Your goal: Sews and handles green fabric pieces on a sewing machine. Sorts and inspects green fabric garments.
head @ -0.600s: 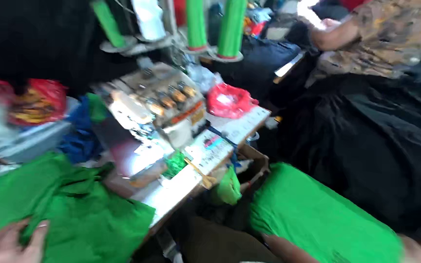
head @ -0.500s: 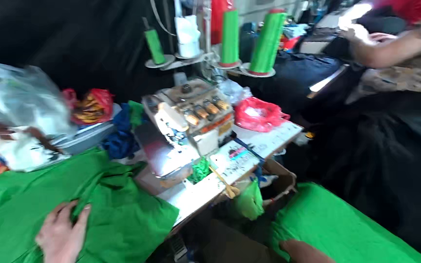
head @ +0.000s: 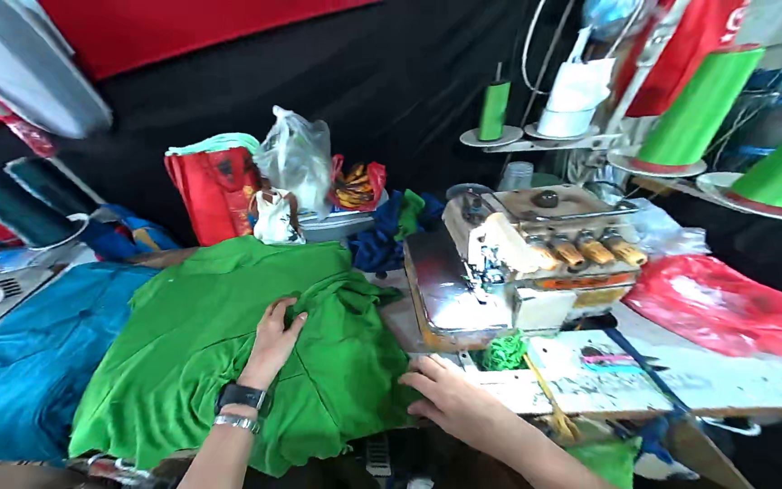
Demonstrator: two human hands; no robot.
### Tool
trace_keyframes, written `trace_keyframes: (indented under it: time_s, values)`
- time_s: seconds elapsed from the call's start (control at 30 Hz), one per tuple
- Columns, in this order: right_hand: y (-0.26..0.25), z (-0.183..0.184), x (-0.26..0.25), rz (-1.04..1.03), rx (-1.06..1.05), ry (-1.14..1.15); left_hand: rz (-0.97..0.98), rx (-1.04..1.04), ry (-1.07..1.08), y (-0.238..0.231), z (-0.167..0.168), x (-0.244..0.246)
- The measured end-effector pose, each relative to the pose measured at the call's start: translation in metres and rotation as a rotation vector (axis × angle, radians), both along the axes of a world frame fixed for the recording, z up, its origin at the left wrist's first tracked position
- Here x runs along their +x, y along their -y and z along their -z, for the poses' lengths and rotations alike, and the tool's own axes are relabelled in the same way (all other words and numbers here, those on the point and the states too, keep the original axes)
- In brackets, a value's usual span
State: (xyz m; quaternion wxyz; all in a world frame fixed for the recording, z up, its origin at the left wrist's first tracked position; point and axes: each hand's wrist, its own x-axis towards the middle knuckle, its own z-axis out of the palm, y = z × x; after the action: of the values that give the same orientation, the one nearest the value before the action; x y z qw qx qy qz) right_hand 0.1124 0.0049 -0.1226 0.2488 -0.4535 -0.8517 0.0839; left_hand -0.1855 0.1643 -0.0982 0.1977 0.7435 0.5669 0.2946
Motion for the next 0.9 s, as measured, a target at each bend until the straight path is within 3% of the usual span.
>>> trace_keyframes:
  time_s: [0.17,0.3,0.4,0.5,0.63,0.73,0.9]
  values:
    - [-0.007,0.038,0.0,0.095,0.219,-0.009,-0.11,0.126,0.018,0.028,-0.008,-0.048]
    - [-0.008,0.043,0.001,0.14,0.242,-0.072,-0.16,0.321,-0.009,0.079,0.008,-0.081]
    - [-0.012,0.044,-0.001,0.188,0.219,-0.135,-0.152,0.365,0.052,0.138,0.016,-0.079]
    - [-0.015,0.035,-0.014,0.21,0.169,-0.183,-0.015,0.318,0.12,0.184,0.034,-0.059]
    - [-0.028,-0.012,-0.056,0.104,0.244,-0.204,0.168,0.236,0.257,0.21,0.041,-0.024]
    - [-0.051,-0.063,-0.08,-0.025,0.276,-0.259,0.013,0.366,0.271,0.199,0.035,0.005]
    - [-0.069,-0.164,-0.097,-0.178,0.005,-0.141,-0.218,0.511,0.298,0.152,0.029,0.019]
